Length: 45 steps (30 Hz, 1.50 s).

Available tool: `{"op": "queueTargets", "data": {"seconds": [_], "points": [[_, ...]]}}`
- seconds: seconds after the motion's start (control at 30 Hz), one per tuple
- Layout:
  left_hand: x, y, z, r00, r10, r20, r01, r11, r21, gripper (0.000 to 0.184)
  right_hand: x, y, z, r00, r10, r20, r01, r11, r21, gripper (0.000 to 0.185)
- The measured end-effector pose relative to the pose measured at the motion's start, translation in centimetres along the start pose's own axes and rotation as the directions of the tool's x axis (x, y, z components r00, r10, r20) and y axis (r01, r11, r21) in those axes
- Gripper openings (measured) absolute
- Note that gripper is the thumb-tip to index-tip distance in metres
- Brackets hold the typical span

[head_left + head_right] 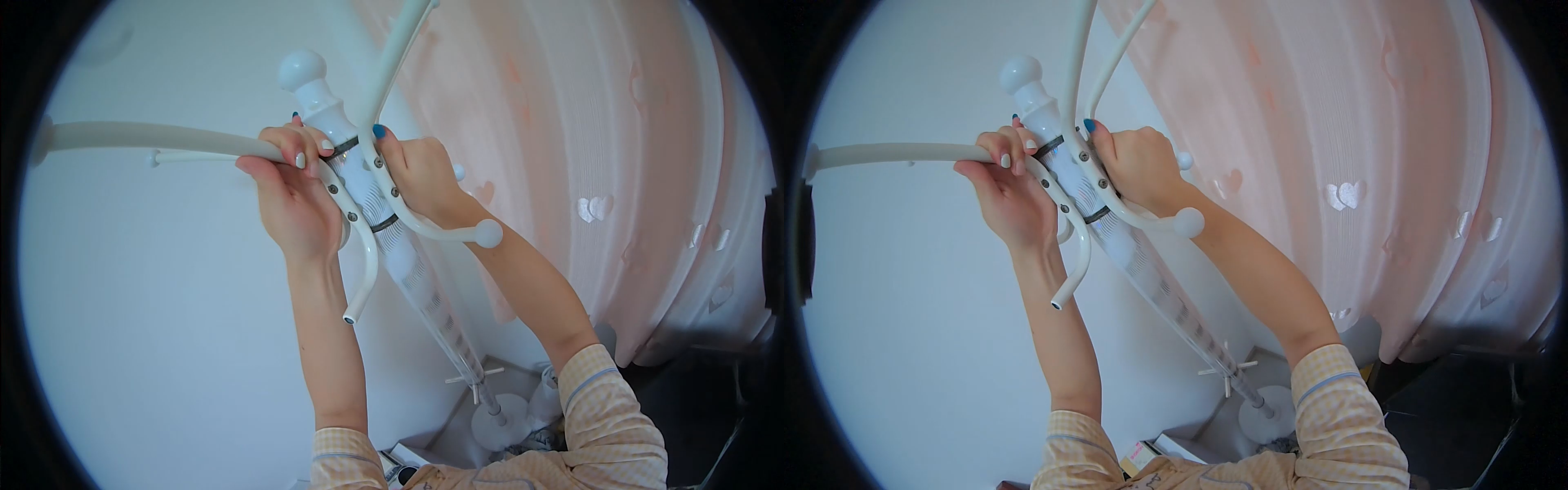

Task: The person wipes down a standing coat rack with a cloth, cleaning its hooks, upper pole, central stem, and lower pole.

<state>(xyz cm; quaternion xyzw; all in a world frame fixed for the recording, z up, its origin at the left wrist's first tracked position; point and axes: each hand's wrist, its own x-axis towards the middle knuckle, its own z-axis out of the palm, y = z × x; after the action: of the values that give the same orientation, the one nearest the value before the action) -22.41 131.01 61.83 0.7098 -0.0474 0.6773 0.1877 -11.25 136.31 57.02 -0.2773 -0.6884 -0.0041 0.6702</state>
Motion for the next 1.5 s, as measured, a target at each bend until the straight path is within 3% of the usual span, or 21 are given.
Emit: {"op": "queueTargets", "data": {"seconds": [0.13, 0.2, 0.27, 0.33, 0.43, 0.5, 0.53, 0.57, 0.6, 0.63, 0.77, 0.8, 0.87, 1.0, 1.1, 1.17, 1.2, 1.27, 1.3, 1.37, 1.5], "points": [[-0.2, 0.0, -0.4, 1.000, 0.002, 0.018, -0.002, 1.000, 0.010, 0.043, 0.1, 1.1, -0.5, 0.995, -0.095, 0.015, 0.096, 0.980, -0.174, 0.044], [-0.3, 0.0, -1.2, 0.999, -0.007, 0.036, 0.007, 1.000, 0.019, 0.044, 0.4, 1.9, -1.6, 0.954, -0.298, -0.044, 0.279, 0.928, -0.246, 0.046], [-0.6, -0.1, -1.3, 0.999, -0.011, 0.040, 0.010, 1.000, 0.023, 0.045, 1.9, 2.8, -3.9, 0.952, 0.194, -0.236, -0.200, 0.980, 0.001, 0.045], [-0.7, 0.1, -1.0, 1.000, -0.023, 0.007, 0.023, 1.000, 0.016, 0.043, 5.3, 4.5, -7.5, 0.814, 0.521, -0.257, -0.299, 0.754, 0.585, 0.040], [-0.7, 0.0, -0.7, 0.999, -0.046, 0.013, 0.046, 0.999, -0.015, 0.042, 10.4, 4.9, -11.4, 0.810, 0.549, -0.205, -0.249, 0.638, 0.729, 0.034], [-0.5, 0.0, -0.6, 0.999, -0.040, 0.027, 0.041, 0.999, -0.024, 0.042, 14.1, 6.0, -12.3, 0.808, 0.403, -0.430, -0.198, 0.873, 0.446, 0.027], [-0.4, -0.1, -0.6, 0.998, -0.045, 0.042, 0.046, 0.999, -0.022, 0.042, 16.6, 7.4, -12.8, 0.809, 0.395, -0.435, -0.193, 0.878, 0.438, 0.027], [-0.3, -0.3, -0.6, 0.998, -0.040, 0.042, 0.041, 0.999, -0.031, 0.042, 19.1, 9.3, -13.5, 0.877, 0.117, -0.466, -0.138, 0.990, -0.012, 0.031], [-0.3, -0.4, -0.6, 0.998, -0.041, 0.038, 0.042, 0.999, -0.016, 0.042, 20.4, 10.3, -14.0, 0.919, -0.147, -0.366, -0.039, 0.890, -0.455, 0.035], [-0.3, -0.4, -0.6, 0.999, -0.042, 0.033, 0.042, 0.999, 0.001, 0.042, 20.4, 9.8, -13.9, 0.918, -0.151, -0.366, -0.037, 0.887, -0.460, 0.035], [-0.3, -0.1, -0.5, 0.998, -0.035, 0.042, 0.036, 0.999, -0.021, 0.042, 18.7, 5.4, -10.3, 0.883, -0.462, 0.084, 0.451, 0.784, -0.426, 0.029], [-0.4, 0.0, -0.6, 0.998, -0.038, 0.046, 0.039, 0.999, -0.019, 0.042, 18.4, 5.1, -9.7, 0.880, -0.467, 0.085, 0.456, 0.780, -0.430, 0.029], [-0.3, 0.0, -0.8, 0.998, -0.037, 0.049, 0.038, 0.999, -0.017, 0.042, 18.2, 6.2, -8.4, 0.890, -0.290, 0.351, 0.442, 0.738, -0.510, 0.041], [-0.5, 0.4, -1.1, 0.998, -0.004, 0.066, 0.003, 1.000, 0.004, 0.042, 18.9, 7.2, -8.3, 0.813, -0.511, 0.279, 0.551, 0.520, -0.652, 0.043], [-0.5, 0.7, -1.9, 0.995, 0.024, 0.096, -0.025, 1.000, 0.009, 0.043, 18.4, 4.9, -8.4, 0.886, -0.393, 0.245, 0.448, 0.594, -0.668, 0.044], [-0.7, 0.9, -2.1, 0.992, 0.043, 0.121, -0.044, 0.999, 0.009, 0.044, 18.2, 3.4, -8.5, 0.948, -0.168, 0.270, 0.313, 0.643, -0.699, 0.030], [-0.7, 1.0, -2.1, 0.992, 0.043, 0.120, -0.043, 0.999, -0.001, 0.044, 18.8, 3.9, -8.5, 0.947, -0.169, 0.273, 0.316, 0.643, -0.698, 0.030], [-0.8, 1.1, -2.1, 0.992, 0.043, 0.117, -0.042, 0.999, -0.009, 0.044, 19.8, 4.1, -8.8, 0.791, -0.439, 0.427, 0.610, 0.505, -0.611, 0.031], [-0.7, 1.0, -2.0, 0.991, 0.042, 0.126, -0.040, 0.999, -0.020, 0.044, 20.2, 4.4, -9.0, 0.791, -0.438, 0.427, 0.610, 0.505, -0.610, 0.031], [-0.5, 0.9, -2.0, 0.990, 0.041, 0.137, -0.037, 0.999, -0.033, 0.044, 19.1, 0.6, -9.5, 0.930, 0.073, 0.361, 0.170, 0.785, -0.595, 0.031], [-0.4, 1.0, -1.3, 0.989, 0.045, 0.144, -0.045, 0.999, -0.003, 0.044, 18.5, -0.2, -11.0, 0.877, -0.077, 0.474, 0.360, 0.759, -0.543, 0.032]]}}
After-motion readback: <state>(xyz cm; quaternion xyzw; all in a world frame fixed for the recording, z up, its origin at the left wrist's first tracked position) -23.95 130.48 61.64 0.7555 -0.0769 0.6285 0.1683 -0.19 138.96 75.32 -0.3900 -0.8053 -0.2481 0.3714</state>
